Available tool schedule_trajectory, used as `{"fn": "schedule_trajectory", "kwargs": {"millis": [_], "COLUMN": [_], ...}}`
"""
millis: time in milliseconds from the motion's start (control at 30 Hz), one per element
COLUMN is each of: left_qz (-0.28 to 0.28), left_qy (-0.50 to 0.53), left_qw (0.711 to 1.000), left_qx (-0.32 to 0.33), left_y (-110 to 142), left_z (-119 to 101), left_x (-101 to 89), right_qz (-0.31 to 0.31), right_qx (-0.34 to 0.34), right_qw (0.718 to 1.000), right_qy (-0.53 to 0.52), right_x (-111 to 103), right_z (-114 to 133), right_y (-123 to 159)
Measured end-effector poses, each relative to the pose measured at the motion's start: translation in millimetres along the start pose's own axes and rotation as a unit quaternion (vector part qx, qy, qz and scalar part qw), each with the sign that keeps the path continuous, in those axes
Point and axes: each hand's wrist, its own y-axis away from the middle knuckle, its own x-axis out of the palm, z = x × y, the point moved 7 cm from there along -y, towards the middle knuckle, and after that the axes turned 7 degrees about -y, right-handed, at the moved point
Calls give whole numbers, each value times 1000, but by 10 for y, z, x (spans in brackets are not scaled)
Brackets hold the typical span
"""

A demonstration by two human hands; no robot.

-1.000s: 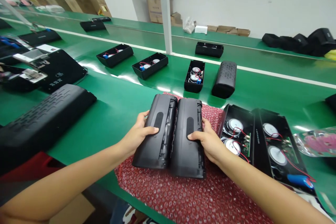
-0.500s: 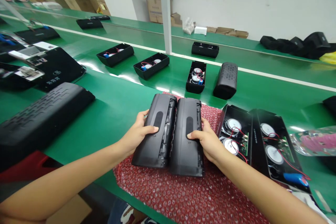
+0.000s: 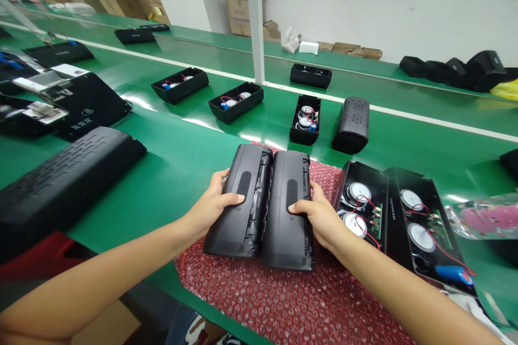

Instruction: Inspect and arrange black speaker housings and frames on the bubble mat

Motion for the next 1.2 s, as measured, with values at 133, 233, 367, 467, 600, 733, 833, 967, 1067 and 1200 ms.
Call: {"fn": "schedule_trajectory", "kwargs": {"millis": [133, 233, 367, 467, 600, 733, 833, 967, 1067, 1200], "left_qz": [9, 11, 9, 5, 5, 6, 5, 6, 3, 4], "left_qy": [-8, -3, -2, -2, 2, 5, 1, -5, -8, -10], "left_qw": [1000, 1000, 1000, 1000, 1000, 1000, 1000, 1000, 1000, 1000], "left_qx": [9, 9, 10, 11, 13, 11, 14, 17, 15, 17], "left_y": [32, 36, 24, 24, 27, 24, 21, 22, 26, 28], "left_z": [-29, -25, -12, -12, -18, -6, -3, -11, -19, -32], "left_x": [14, 16, 9, 3, 7, 10, 6, 4, 5, 13], "right_qz": [8, 6, 9, 8, 6, 5, 5, 4, 4, 5], "right_qx": [-3, -1, -4, -3, -3, -4, -5, -4, -3, -4], "right_qw": [1000, 1000, 1000, 1000, 1000, 1000, 1000, 1000, 1000, 1000], "right_qy": [-2, -2, -2, 1, 2, 6, 6, 4, 3, 3], "right_x": [14, 8, 13, 19, 21, 25, 31, 22, 13, 19], "right_z": [17, 14, 12, 16, 25, 24, 25, 29, 30, 26], "right_y": [31, 33, 21, 24, 28, 19, 18, 29, 32, 24]}}
